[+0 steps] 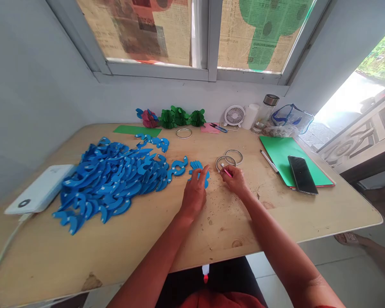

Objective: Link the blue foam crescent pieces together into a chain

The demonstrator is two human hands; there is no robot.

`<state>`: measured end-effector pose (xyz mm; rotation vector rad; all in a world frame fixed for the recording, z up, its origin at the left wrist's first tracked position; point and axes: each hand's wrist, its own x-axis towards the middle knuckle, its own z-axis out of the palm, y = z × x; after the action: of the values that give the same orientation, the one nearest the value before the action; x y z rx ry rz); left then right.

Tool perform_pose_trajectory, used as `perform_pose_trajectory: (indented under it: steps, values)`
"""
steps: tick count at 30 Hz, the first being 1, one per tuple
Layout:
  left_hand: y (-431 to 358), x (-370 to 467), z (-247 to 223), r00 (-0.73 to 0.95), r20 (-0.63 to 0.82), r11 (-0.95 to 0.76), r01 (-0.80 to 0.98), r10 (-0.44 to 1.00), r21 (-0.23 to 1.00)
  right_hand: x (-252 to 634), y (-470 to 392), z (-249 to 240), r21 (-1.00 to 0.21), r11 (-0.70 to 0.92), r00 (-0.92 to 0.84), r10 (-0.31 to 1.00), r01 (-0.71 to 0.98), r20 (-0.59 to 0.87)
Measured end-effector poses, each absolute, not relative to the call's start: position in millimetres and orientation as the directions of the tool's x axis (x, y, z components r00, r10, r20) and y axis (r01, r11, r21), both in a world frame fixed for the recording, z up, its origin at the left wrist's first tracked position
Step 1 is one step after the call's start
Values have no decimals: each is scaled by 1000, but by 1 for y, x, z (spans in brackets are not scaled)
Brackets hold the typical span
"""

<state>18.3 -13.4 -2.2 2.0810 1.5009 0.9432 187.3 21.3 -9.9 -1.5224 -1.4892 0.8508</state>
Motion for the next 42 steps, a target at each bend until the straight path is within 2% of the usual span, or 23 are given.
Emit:
perform_pose_trajectory:
  steps: [15, 23, 42]
  values:
    - [-16, 22, -19, 191, 426, -446, 617, 884, 648, 187, 24, -19, -899, 47, 60, 995, 435, 81]
    - [-17, 23, -18, 179, 410, -426, 619, 894, 660, 181, 22, -19, -883, 79, 66, 990, 463, 123]
    - [-18, 25, -20, 177, 427, -440, 608, 887, 661, 170, 22, -19, -947, 30, -16, 1000, 319, 26]
